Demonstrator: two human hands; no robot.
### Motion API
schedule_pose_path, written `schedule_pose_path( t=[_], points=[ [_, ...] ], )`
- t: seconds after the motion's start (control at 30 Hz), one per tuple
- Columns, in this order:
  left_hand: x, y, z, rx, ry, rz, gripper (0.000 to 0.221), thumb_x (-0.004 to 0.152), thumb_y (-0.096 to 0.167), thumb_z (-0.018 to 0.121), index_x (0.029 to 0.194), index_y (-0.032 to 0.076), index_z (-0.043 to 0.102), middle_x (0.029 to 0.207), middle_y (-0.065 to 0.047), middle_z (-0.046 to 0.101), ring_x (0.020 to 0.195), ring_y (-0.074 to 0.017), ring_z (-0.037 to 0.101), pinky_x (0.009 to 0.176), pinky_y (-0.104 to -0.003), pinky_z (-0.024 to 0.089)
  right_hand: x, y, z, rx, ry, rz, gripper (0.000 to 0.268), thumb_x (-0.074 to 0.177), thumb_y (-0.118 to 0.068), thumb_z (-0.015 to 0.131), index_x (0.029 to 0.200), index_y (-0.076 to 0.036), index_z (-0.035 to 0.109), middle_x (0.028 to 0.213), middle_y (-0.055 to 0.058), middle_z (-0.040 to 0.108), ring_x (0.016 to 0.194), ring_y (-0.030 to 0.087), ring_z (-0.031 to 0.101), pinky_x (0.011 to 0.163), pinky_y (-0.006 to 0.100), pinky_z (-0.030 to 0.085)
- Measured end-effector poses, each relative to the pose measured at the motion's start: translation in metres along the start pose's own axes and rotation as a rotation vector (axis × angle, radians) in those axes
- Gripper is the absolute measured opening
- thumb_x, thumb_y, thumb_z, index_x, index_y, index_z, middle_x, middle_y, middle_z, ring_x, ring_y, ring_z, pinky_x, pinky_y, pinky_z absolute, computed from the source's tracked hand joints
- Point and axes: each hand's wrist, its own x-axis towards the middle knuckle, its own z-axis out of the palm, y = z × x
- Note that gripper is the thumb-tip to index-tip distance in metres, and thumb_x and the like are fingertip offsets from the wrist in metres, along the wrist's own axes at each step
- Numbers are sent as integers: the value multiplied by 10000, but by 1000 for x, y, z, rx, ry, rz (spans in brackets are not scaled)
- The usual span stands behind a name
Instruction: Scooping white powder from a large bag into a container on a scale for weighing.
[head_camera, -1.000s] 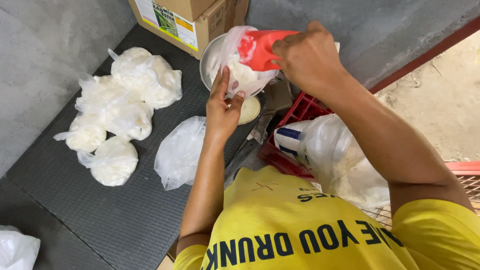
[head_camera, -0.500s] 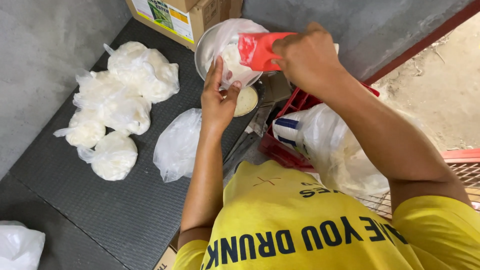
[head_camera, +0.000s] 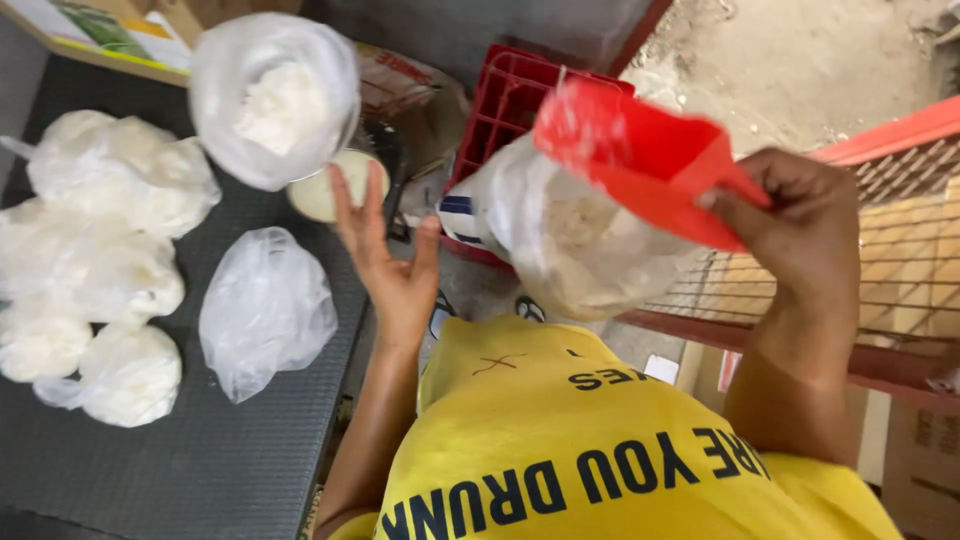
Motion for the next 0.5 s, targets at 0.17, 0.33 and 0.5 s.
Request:
schedule_pose_path(
  t=[0.17,0.33,0.5],
  points=[
    [-50,-13,86,-253,-208,-258,928,930,221,827,1662,82,273,1739,-251,126,1633,-381,172,1323,-482,207,-31,71,0,-548,-155,10,186,855,-204,833,912,-52,743,734,85,689,660,220,613,590,361,488],
    [-85,-4,132,-192,-270,-259,1290,794,328,919,1642,-15,9,1726,-290,29,1621,-397,47,1313,-466,93,-30,123,48,-853,-248,-98,272,836,-381,798,929,-130,748,814,131,724,742,374,685,696,484,536],
    [-100,-2,138,-185,-154,-493,1234,819,273,885,1644,-25,16,1726,-289,43,1612,-393,84,1305,-443,104,-16,110,31,-590,9,-361,415,767,-236,882,1150,-140,751,1102,153,690,1009,363,668,877,468,527]
  ],
)
